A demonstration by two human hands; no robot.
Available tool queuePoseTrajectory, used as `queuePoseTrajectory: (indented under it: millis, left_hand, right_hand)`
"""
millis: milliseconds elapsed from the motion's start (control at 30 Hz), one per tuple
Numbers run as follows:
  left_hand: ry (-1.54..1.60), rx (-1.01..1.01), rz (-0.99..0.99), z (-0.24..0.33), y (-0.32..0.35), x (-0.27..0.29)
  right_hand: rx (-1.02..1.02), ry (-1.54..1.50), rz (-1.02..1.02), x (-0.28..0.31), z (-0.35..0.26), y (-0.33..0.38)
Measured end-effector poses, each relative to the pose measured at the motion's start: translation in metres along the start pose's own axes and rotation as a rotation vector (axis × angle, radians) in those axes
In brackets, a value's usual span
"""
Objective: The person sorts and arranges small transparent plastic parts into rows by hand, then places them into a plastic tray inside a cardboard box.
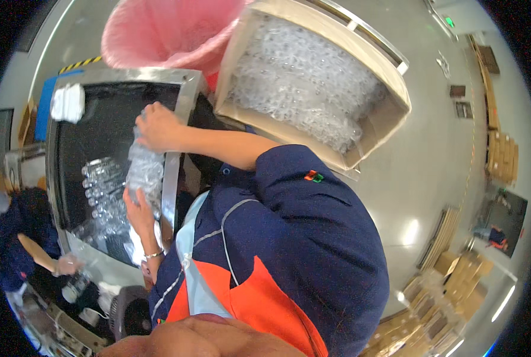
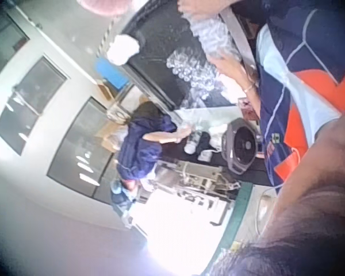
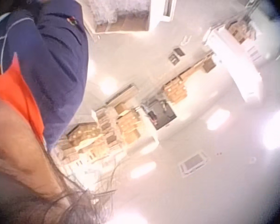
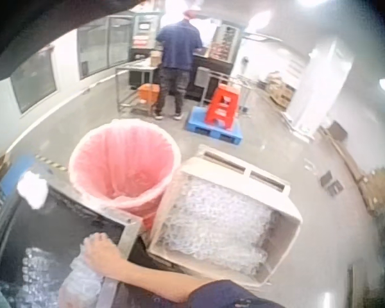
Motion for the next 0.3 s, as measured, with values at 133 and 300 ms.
queuePoseTrajectory:
  millis: [133, 300]
  left_hand:
    - [-0.07, 0.128, 0.016, 0.013, -0.006, 0.023]
    - [-0.254, -0.039, 0.046, 0.097, -0.021, 0.042]
  right_hand:
    - [0.035, -0.058, 0.261, 0.023, -0.007, 0.0]
    - [-0.172, -0.113, 0.462, 0.089, 0.031, 0.034]
Point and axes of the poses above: each hand's wrist, its own y-axis away from the middle knuckle, its own x-axis out of the back of the hand, z = x × y, the point moved 5 cm from there along -y, towards the middle knuckle, and after that the axes turned 6 degrees about x, right-handed, at the moved point
